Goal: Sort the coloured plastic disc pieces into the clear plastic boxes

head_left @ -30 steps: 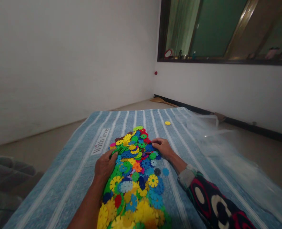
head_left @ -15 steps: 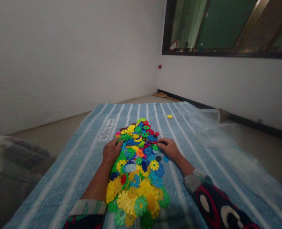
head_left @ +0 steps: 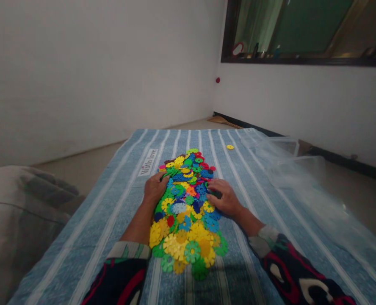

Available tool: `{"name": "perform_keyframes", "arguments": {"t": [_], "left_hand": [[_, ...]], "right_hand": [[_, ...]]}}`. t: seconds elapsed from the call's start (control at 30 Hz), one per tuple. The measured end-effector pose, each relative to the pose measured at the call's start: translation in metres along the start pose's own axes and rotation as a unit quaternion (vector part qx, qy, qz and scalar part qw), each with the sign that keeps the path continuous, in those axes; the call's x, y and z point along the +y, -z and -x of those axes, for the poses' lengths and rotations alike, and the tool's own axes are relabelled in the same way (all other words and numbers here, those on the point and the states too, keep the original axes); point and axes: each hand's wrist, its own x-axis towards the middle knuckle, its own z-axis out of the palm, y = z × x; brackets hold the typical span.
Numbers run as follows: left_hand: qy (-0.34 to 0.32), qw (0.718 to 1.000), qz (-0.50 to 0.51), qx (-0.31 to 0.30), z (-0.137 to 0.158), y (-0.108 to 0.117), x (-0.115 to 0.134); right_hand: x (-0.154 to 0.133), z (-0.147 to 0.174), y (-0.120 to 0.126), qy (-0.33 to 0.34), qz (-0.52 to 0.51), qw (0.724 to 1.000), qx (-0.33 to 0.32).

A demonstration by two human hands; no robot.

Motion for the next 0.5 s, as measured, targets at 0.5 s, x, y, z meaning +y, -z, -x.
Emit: {"name": "perform_keyframes", "arguments": {"t": [0.5], "left_hand": [[-0.029,0.999,0.026,-0.024,0.0,-0.001,-0.006]], "right_hand": [[-0.044,0.006,-0.027,0.192,0.099,0.959,-0.185]]}}
